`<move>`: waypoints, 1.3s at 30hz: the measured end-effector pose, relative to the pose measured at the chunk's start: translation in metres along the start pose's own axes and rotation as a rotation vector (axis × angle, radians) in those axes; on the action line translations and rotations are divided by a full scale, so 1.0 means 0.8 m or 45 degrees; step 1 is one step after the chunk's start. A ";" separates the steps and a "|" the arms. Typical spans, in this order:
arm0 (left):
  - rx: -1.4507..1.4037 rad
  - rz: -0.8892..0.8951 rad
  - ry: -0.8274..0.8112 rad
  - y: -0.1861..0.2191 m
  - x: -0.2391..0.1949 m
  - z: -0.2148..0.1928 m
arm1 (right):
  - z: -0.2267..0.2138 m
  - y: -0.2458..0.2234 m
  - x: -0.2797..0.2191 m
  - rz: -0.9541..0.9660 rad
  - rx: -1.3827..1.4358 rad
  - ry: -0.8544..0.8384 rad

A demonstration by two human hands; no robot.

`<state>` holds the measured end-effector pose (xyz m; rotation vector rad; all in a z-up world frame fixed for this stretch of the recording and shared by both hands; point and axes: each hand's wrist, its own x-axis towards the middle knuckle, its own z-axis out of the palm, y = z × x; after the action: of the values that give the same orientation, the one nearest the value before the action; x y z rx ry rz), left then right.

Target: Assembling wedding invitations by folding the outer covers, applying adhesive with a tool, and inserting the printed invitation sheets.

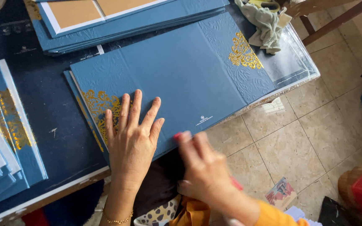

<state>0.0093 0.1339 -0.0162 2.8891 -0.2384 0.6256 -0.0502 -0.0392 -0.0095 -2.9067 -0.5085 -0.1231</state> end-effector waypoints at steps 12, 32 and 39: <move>-0.028 0.008 -0.001 0.000 -0.002 -0.002 | -0.018 0.067 0.017 0.368 -0.124 0.175; 0.038 0.026 0.010 0.001 -0.004 -0.001 | 0.004 -0.009 0.013 -0.061 -0.051 0.152; 0.037 0.031 0.009 0.002 -0.002 -0.003 | -0.017 0.093 0.021 0.159 0.044 0.315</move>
<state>0.0065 0.1334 -0.0149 2.9151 -0.2656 0.6483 -0.0098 -0.1047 -0.0071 -2.8250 -0.2833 -0.4439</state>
